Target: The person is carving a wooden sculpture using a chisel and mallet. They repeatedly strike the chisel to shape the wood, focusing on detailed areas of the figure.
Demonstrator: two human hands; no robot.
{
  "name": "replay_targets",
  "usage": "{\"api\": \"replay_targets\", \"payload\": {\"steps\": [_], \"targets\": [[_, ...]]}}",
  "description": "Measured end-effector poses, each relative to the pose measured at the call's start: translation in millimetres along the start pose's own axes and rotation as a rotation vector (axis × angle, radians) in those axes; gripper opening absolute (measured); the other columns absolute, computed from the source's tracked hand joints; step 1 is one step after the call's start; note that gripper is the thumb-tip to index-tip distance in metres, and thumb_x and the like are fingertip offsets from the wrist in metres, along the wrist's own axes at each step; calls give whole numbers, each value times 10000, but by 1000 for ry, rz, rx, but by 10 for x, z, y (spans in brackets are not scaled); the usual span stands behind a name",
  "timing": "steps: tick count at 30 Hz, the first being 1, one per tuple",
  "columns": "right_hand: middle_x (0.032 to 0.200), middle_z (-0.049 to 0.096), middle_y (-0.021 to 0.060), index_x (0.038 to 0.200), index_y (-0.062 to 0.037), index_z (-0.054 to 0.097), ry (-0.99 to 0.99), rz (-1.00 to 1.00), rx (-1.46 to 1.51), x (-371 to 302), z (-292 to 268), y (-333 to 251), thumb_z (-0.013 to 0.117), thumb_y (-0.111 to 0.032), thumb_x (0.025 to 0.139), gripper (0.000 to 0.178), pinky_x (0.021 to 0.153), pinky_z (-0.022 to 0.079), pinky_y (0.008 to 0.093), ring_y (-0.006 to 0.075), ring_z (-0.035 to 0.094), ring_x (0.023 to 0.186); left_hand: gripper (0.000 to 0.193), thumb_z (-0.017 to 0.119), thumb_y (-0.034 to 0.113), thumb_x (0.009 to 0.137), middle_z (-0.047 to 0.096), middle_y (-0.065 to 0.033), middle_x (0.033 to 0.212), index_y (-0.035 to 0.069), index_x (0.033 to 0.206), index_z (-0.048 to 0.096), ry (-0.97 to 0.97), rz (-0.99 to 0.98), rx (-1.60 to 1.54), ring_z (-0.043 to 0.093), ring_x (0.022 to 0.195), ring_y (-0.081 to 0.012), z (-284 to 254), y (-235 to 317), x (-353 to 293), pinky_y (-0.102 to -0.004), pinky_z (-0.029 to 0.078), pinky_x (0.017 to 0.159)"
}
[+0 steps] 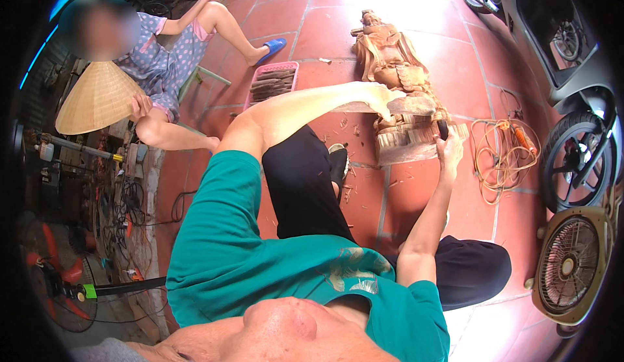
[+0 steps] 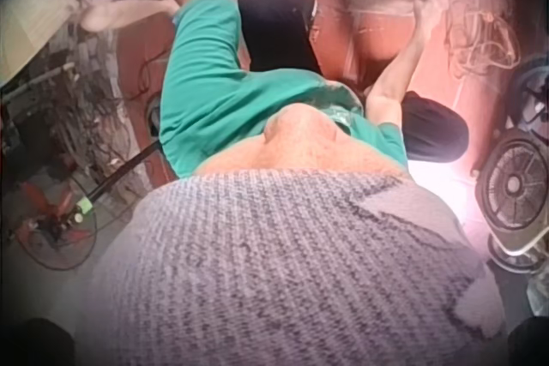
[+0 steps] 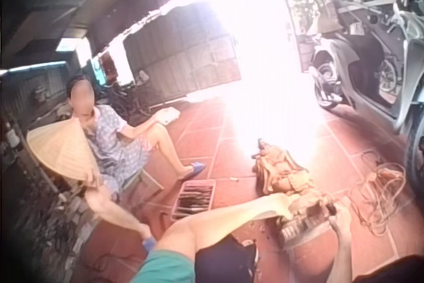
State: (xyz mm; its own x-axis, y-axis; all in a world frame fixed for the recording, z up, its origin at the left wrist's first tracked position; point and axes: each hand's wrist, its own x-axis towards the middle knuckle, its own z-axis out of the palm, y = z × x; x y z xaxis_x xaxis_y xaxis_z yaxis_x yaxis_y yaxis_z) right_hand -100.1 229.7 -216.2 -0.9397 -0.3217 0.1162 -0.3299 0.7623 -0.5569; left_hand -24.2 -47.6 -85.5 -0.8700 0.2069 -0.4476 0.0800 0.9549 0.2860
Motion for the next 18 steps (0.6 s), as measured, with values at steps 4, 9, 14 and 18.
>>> {"api": "replay_targets", "payload": {"steps": [4, 9, 14, 18], "targets": [[875, 704, 188, 970, -85, 680, 100, -29, -103, 14, 155, 17, 712, -221, 789, 229, 758, 537, 517, 416, 677, 845, 1045, 778, 425, 730, 655, -255, 1198, 143, 1574, 230, 19, 21, 12, 640, 1101, -393, 18, -2, 19, -477, 500, 948], [846, 698, 201, 940, -85, 684, 213, -19, -182, -16, 243, -103, 629, -154, 814, 153, 732, 540, 534, 433, 673, 817, 1057, 789, 412, 715, 629, -256, 1257, 120, 1569, 239, -28, 7, -12, 619, 1150, -395, -9, 6, 5, -469, 489, 986], [853, 693, 192, 915, -75, 665, 242, -48, -152, -22, 266, -82, 578, -102, 802, 145, 726, 535, 541, 431, 669, 824, 1061, 800, 392, 711, 616, -253, 1285, 110, 1567, 240, -9, 19, 2, 612, 1171, -388, 6, 11, 33, -460, 485, 1003], [861, 688, 188, 922, -73, 655, 223, -49, -174, -19, 287, -97, 564, -84, 793, 158, 723, 530, 539, 432, 666, 824, 1063, 798, 406, 713, 617, -252, 1284, 113, 1568, 238, -20, 10, -4, 616, 1164, -385, 29, -10, 48, -460, 487, 1001]]}}
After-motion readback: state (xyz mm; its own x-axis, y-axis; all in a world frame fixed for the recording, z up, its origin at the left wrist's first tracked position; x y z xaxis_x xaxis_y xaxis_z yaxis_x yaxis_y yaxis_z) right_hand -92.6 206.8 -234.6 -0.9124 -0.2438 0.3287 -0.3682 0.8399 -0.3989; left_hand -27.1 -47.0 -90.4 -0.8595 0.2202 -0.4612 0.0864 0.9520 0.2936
